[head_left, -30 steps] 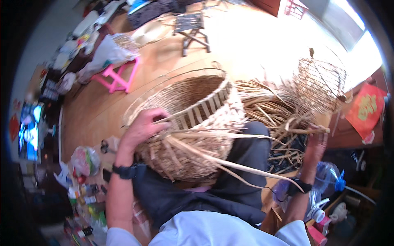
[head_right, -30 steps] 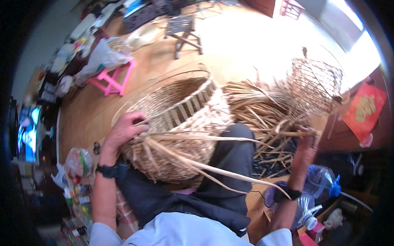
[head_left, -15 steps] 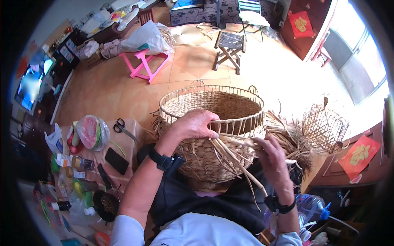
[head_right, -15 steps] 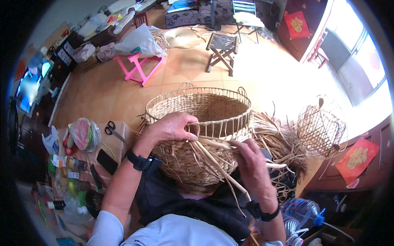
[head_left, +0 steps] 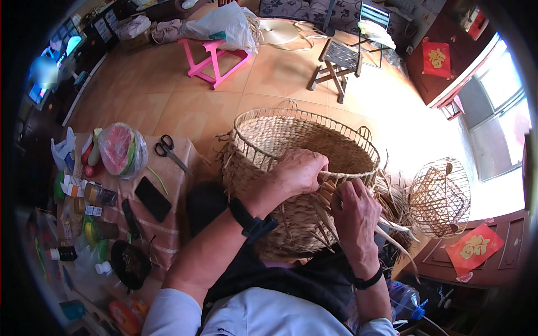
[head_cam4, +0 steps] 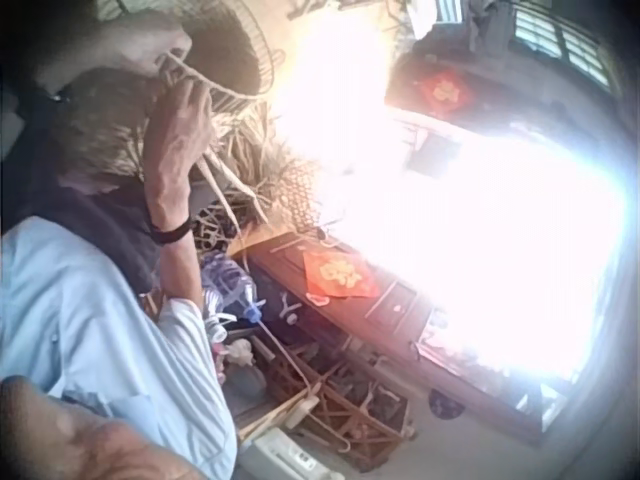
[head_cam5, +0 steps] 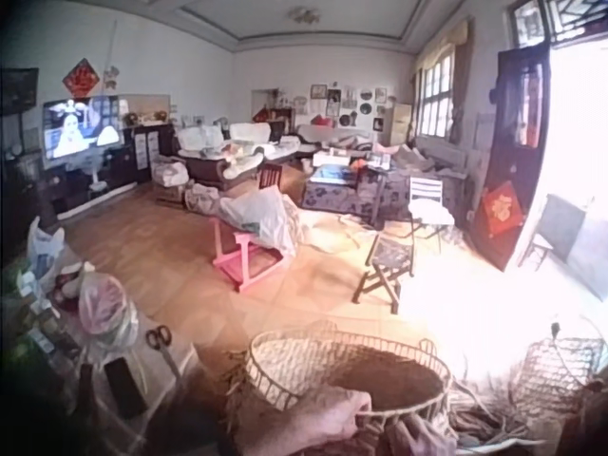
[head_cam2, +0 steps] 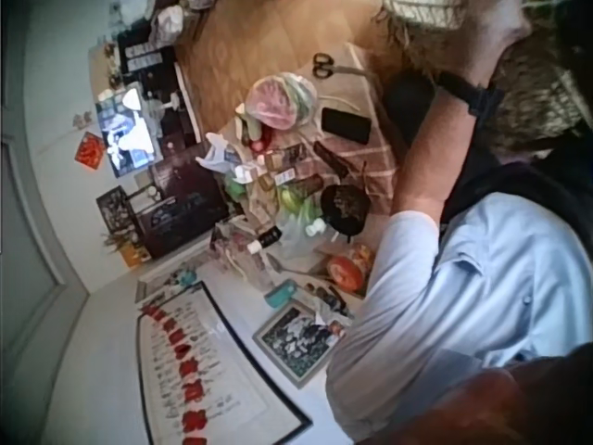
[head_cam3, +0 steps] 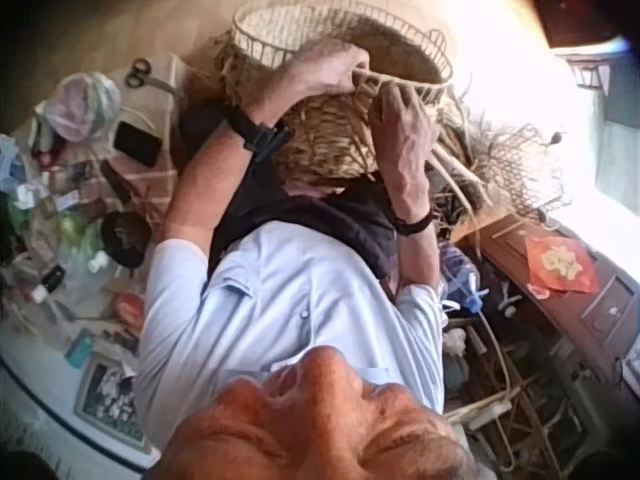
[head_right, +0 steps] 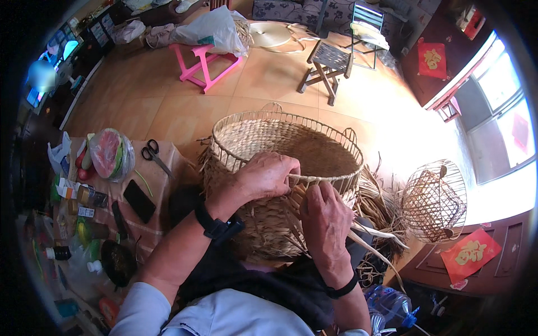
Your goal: The recorder is weaving a large basket using bamboo or wicker strips.
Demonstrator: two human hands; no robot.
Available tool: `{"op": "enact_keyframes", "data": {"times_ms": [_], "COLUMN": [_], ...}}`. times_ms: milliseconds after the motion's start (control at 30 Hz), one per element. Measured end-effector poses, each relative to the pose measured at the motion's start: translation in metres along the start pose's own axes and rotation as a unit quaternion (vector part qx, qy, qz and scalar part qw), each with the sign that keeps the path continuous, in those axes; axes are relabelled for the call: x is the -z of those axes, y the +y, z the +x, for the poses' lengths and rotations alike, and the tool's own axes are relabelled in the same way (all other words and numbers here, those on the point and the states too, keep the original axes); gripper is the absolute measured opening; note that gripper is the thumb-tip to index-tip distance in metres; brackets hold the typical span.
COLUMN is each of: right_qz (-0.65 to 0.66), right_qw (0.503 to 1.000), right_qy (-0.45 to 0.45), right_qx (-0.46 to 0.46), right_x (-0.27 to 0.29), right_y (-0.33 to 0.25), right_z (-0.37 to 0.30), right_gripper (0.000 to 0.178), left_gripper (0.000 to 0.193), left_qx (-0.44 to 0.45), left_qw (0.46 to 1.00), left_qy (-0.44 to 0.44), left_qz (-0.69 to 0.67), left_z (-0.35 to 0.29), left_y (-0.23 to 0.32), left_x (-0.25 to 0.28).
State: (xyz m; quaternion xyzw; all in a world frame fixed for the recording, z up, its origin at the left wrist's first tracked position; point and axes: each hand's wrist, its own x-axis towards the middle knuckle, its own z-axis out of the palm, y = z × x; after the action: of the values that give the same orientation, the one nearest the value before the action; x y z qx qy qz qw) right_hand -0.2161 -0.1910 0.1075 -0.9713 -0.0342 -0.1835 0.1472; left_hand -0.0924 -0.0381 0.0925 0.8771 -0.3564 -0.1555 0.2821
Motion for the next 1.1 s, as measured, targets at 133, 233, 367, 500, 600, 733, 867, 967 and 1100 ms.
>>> {"op": "enact_keyframes", "data": {"times_ms": [133,233,367,500,600,733,867,967,1100], "right_qz": [-0.02,-0.026,0.034,0.073,0.109,0.113,0.106,0.066,0.032], "right_qw": [0.999,0.999,0.999,0.997,0.993,0.993,0.991,0.991,0.98], "right_qy": [-0.027,-0.046,-0.02,0.0,0.023,-0.018,-0.044,-0.041,-0.016], "right_qx": [0.002,0.012,0.027,0.024,0.037,0.042,0.067,0.104,0.195], "right_x": [0.001,0.001,-0.008,-0.014,-0.01,-0.006,-0.003,0.004,0.006], "right_y": [-0.008,-0.014,-0.011,0.001,0.006,0.017,0.029,0.038,0.05], "right_z": [0.005,0.007,0.007,-0.008,-0.015,-0.025,-0.024,-0.011,0.004], "right_gripper": [0.014,0.014,0.011,0.018,0.025,0.035,0.033,0.024,0.022], "left_gripper": [0.029,0.03,0.033,0.033,0.031,0.032,0.031,0.03,0.027], "left_qx": [0.0,-0.003,-0.036,-0.033,-0.033,-0.048,0.013,0.006,0.024], "left_qw": [1.0,0.999,0.999,0.998,0.998,0.993,0.981,0.98,0.983], "left_qy": [-0.015,-0.024,0.021,0.019,-0.019,-0.1,-0.174,-0.182,-0.166], "left_qz": [-0.014,-0.031,-0.006,-0.055,-0.04,-0.047,-0.084,-0.076,-0.074], "left_z": [-0.002,-0.002,-0.001,-0.006,-0.008,-0.006,0.0,0.004,0.0], "left_y": [0.0,-0.001,-0.007,-0.003,0.0,-0.003,0.0,0.0,0.001], "left_x": [0.003,0.003,-0.005,0.0,0.01,0.023,0.031,0.027,0.023]}}
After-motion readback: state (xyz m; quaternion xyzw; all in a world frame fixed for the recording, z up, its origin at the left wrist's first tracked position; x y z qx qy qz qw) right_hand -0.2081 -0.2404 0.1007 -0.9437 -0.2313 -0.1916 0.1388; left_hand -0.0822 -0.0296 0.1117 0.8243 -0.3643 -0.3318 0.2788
